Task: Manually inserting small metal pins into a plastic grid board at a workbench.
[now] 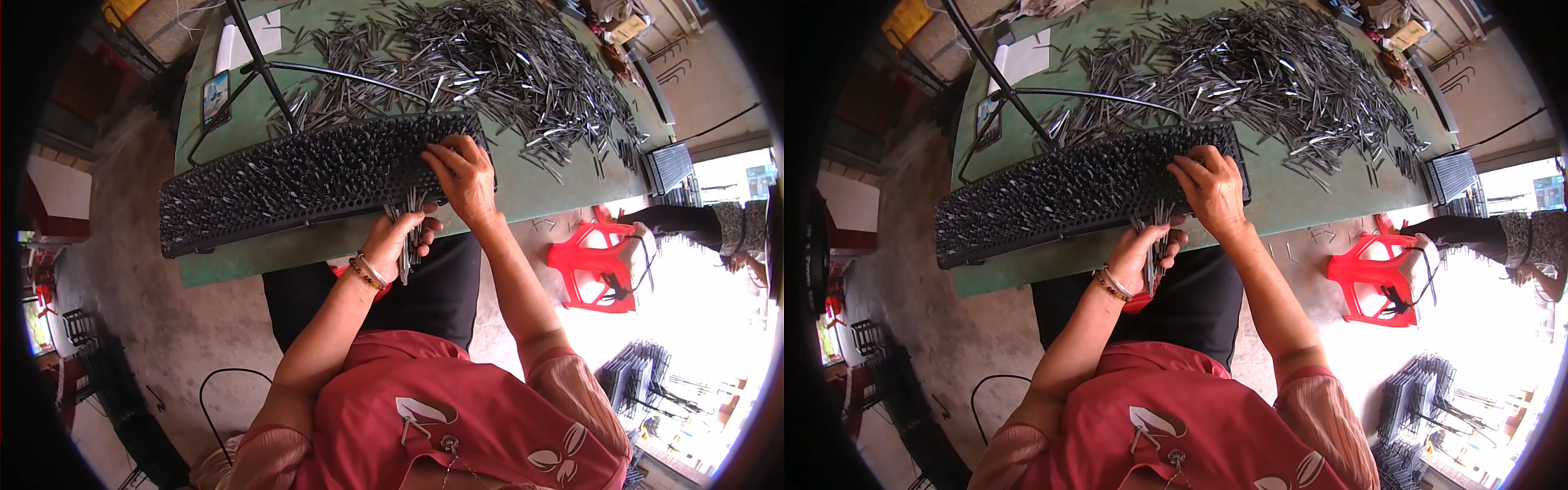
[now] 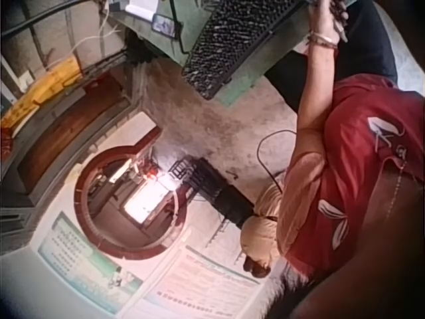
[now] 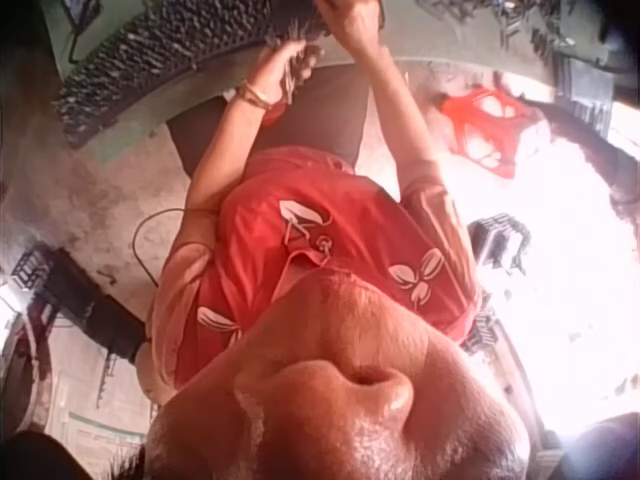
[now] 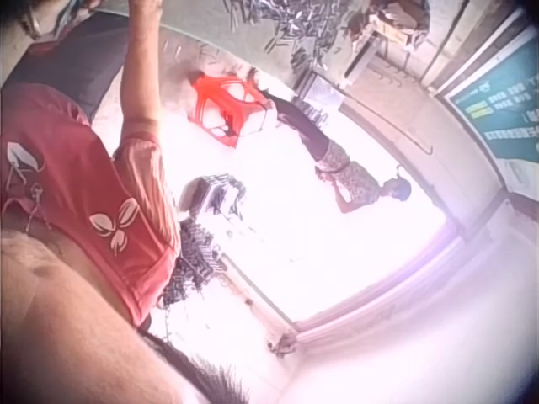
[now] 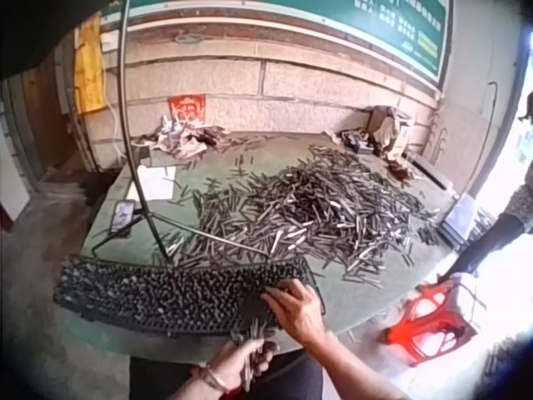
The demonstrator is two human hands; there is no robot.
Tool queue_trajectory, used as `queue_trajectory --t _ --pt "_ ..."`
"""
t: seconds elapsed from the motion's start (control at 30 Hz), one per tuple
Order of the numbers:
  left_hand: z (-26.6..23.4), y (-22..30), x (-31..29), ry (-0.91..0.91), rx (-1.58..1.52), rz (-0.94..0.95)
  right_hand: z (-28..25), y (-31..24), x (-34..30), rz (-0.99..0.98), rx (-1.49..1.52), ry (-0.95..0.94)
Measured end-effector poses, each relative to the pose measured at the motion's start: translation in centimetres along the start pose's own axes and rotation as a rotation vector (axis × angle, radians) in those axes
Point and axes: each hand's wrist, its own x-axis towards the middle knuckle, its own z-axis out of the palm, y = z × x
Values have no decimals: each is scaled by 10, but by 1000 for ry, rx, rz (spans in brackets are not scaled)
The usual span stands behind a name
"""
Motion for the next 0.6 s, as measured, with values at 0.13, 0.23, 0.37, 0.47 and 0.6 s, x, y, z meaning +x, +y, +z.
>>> queue_trajectory --t 0.13,0.23,0.37,0.47,0.6 --pt "-1 0 -3 -90 17 69 -9 -10 2 112 203 8" --pt "3 4 -7 -108 4 127 -26 -13 -1 259 395 -101" --pt "8 7 -9 -97 48 136 -31 -11 -10 297 630 -490" --pt "10 10 -12 -164 97 104 -31 -11 -10 550 812 -490" --pt "0 8 -9 -117 87 70 -35 -19 11 666 639 -333"
